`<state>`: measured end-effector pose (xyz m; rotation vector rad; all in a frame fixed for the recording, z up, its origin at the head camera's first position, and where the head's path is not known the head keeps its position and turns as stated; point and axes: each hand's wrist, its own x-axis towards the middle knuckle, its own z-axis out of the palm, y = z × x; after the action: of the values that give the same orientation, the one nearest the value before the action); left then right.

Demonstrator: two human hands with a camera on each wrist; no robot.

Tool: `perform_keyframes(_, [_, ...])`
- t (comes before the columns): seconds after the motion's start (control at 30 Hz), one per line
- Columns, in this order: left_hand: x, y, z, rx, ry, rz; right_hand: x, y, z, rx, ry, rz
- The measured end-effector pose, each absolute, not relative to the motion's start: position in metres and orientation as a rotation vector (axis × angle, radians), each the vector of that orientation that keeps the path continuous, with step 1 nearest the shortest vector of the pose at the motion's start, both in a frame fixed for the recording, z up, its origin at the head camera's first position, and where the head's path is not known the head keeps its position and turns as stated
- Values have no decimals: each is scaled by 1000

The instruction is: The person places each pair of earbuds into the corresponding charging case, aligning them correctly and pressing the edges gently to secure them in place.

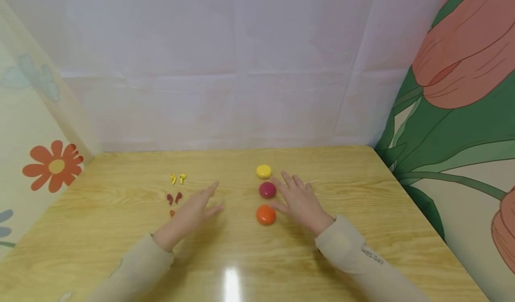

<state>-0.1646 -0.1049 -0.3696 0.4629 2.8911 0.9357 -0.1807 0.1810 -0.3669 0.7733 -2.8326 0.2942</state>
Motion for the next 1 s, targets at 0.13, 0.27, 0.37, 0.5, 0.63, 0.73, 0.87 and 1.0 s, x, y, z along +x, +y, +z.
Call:
perform_keyframes(0.13, [-164, -104, -370, 452, 2864, 976, -178, 182, -367, 767, -2843, 332])
perform_keyframes(0.27, [-164, -103, -370, 466, 2814, 1047, -177, 182, -368, 775, -2839, 353])
perform_keyframes(0.37, [-165, -101, -369, 446, 2717, 1148, -176, 183, -369, 779, -2832, 353])
perform_keyframes(0.5, [-165, -99, -370, 404, 2610, 1230, -174, 184, -371, 787, -2826, 363])
perform_keyframes(0.63, [-164, -98, -370, 397, 2591, 1246, -173, 184, -372, 791, -2823, 380])
perform_keyframes(0.73, [-162, -96, -370, 406, 2584, 1258, -172, 184, -371, 795, -2811, 394])
perform_keyframes(0.87, [-160, -93, -369, 407, 2566, 1275, -170, 184, -370, 796, -2807, 420])
perform_keyframes(1.0, [-159, -92, -367, 398, 2546, 1321, -168, 183, -371, 778, -2824, 439])
